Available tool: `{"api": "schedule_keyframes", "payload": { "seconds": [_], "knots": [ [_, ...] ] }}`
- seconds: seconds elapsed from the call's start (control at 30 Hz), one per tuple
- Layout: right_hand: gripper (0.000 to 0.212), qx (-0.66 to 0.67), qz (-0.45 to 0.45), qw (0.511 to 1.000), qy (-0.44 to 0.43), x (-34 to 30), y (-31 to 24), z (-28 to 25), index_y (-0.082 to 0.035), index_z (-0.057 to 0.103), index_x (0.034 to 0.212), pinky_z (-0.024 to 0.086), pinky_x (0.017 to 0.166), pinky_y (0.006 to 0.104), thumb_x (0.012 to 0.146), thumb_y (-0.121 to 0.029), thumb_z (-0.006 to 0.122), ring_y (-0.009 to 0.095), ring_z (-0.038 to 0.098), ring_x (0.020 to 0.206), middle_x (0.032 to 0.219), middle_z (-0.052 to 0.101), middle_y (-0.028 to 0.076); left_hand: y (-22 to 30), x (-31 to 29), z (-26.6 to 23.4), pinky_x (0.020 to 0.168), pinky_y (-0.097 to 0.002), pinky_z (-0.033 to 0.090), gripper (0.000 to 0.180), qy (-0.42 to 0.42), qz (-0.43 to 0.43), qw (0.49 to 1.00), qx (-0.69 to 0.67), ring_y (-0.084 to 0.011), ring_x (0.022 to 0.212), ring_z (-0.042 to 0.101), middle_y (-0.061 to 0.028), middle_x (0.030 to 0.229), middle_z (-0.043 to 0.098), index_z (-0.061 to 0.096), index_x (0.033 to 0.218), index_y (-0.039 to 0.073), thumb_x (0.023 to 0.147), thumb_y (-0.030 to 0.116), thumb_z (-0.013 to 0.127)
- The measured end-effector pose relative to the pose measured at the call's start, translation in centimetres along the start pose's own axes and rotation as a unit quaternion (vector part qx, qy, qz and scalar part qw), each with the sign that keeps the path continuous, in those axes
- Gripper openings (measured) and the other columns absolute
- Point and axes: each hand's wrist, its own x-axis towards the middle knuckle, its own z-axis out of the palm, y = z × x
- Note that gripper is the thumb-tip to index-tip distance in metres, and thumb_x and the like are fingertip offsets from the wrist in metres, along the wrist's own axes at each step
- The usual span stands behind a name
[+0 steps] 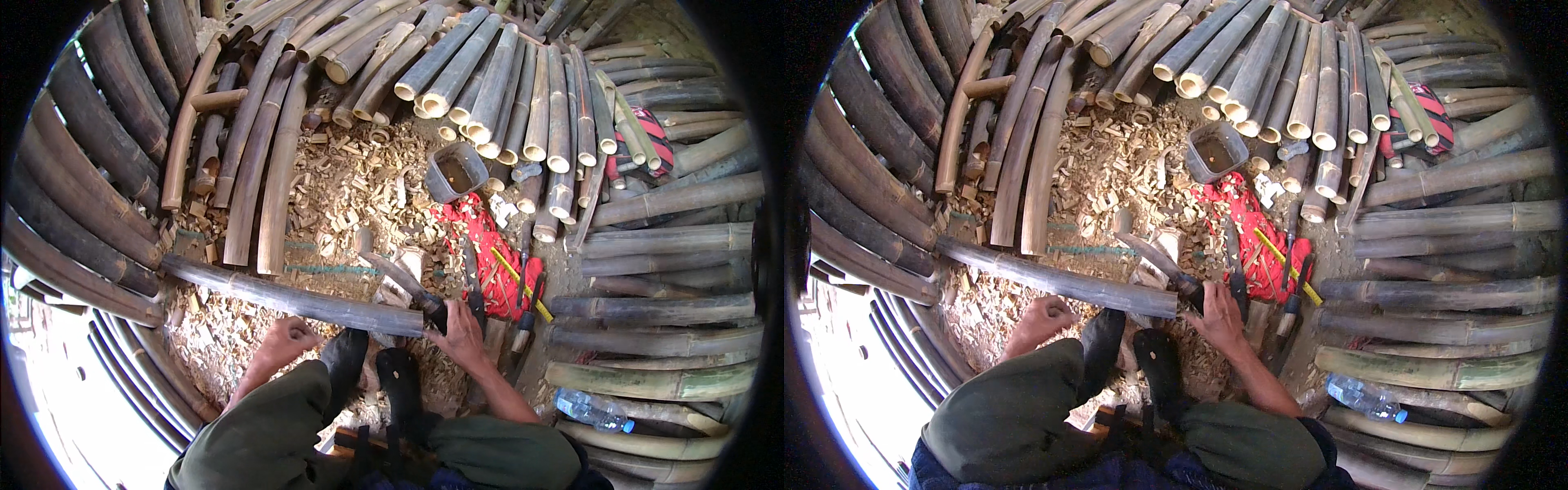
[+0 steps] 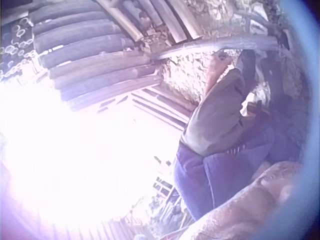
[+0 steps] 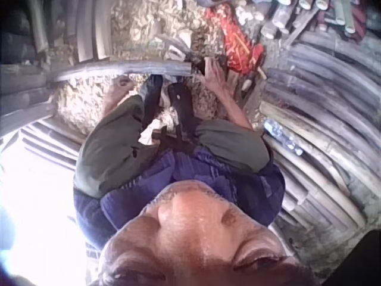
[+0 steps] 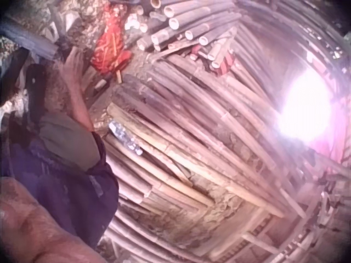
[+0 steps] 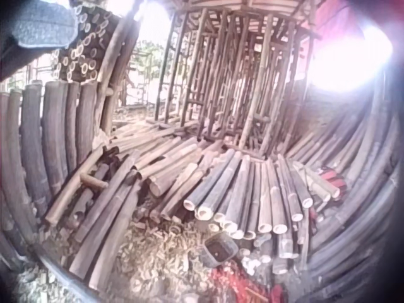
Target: The person sits cross-legged on the ground and uses a knife to shave the outer surface of bamboo poles. They repeatedly pick up a pole, shave it, and place it back into a pile of similar poles.
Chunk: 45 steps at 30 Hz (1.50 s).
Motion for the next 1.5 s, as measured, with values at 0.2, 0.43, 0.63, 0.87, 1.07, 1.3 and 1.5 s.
{"api": "schedule_keyframes", "payload": {
  "seconds": [0.2,0.43,0.63,0.87,1.07,1.3,1.5],
  "knots": [
    [0.059,0.11,0.021,0.994,-0.003,0.7,1.2,0.5,0.002,0.05,0.135,0.054,0.086,0.0514,0.089,-0.022,0.078,0.044,0.067,0.097,0.105,0.065,0.024,7.2,2.5,-1.2,0.115,-0.0535,0.045,0.076,0.095,0.294,0.888,0.341,-0.0376,0.127,0.056,-0.0135,0.134,0.06,0.061,0.13,0.012,0.066,0.033,0.096],
    [0.041,0.361,0.134,0.922,-0.032,-2.7,0.2,-2.4,0.004,0.053,0.131,0.054,0.076,0.0415,0.101,-0.021,0.066,0.025,0.066,0.081,0.09,0.064,0.012,5.8,8.5,-2.0,0.095,-0.0465,0.057,0.047,-0.112,0.172,0.842,0.499,-0.0252,0.101,0.071,-0.0069,0.098,0.073,0.07,0.107,0.012,0.069,0.03,0.092],
    [0.037,0.119,0.028,0.989,-0.078,-3.0,-2.8,-4.9,0.001,0.05,0.128,0.053,0.073,0.0537,0.101,-0.017,0.066,0.048,0.069,0.085,0.096,0.067,0.027,4.1,8.6,-2.2,0.093,-0.0503,0.055,0.047,-0.078,0.196,0.848,0.487,-0.0313,0.102,0.072,-0.0107,0.101,0.074,0.068,0.103,0.011,0.065,0.024,0.092],
    [0.03,0.05,-0.084,0.995,-0.023,-2.1,-6.8,-6.7,0.001,0.052,0.113,0.055,0.067,0.0576,0.101,-0.02,0.071,0.051,0.069,0.083,0.089,0.065,0.028,4.5,7.9,-2.0,0.09,-0.0487,0.062,0.032,-0.07,0.194,0.853,0.479,-0.0305,0.095,0.074,-0.014,0.097,0.076,0.073,0.104,0.008,0.074,0.013,0.083],
    [0.029,-0.048,-0.042,0.994,-0.086,-1.3,-3.4,-4.6,-0.001,0.05,0.103,0.056,0.062,0.0556,0.101,-0.021,0.07,0.049,0.069,0.075,0.086,0.066,0.026,4.2,8.2,-1.6,0.087,-0.0486,0.062,0.029,-0.032,0.219,0.848,0.481,-0.0307,0.092,0.075,-0.013,0.094,0.076,0.072,0.102,0.007,0.074,0.01,0.081],
    [0.03,0.027,-0.131,0.991,0.006,-1.2,-7.9,-7.3,0.0,0.049,0.105,0.057,0.06,0.0544,0.1,-0.021,0.069,0.048,0.07,0.073,0.086,0.069,0.028,1.7,8.0,-1.2,0.084,-0.0468,0.063,0.021,0.019,0.239,0.849,0.471,-0.0282,0.084,0.076,-0.0105,0.089,0.076,0.069,0.098,0.005,0.08,0.01,0.079],
    [0.027,-0.067,-0.102,0.991,-0.063,-0.3,-6.8,-6.2,0.0,0.05,0.106,0.058,0.061,0.0521,0.099,-0.018,0.069,0.047,0.07,0.073,0.086,0.068,0.027,1.8,7.7,-0.8,0.092,-0.0499,0.059,0.03,0.089,0.31,0.832,0.451,-0.0308,0.092,0.073,-0.0098,0.093,0.073,0.061,0.091,0.009,0.069,0.003,0.079]
  ]
}}
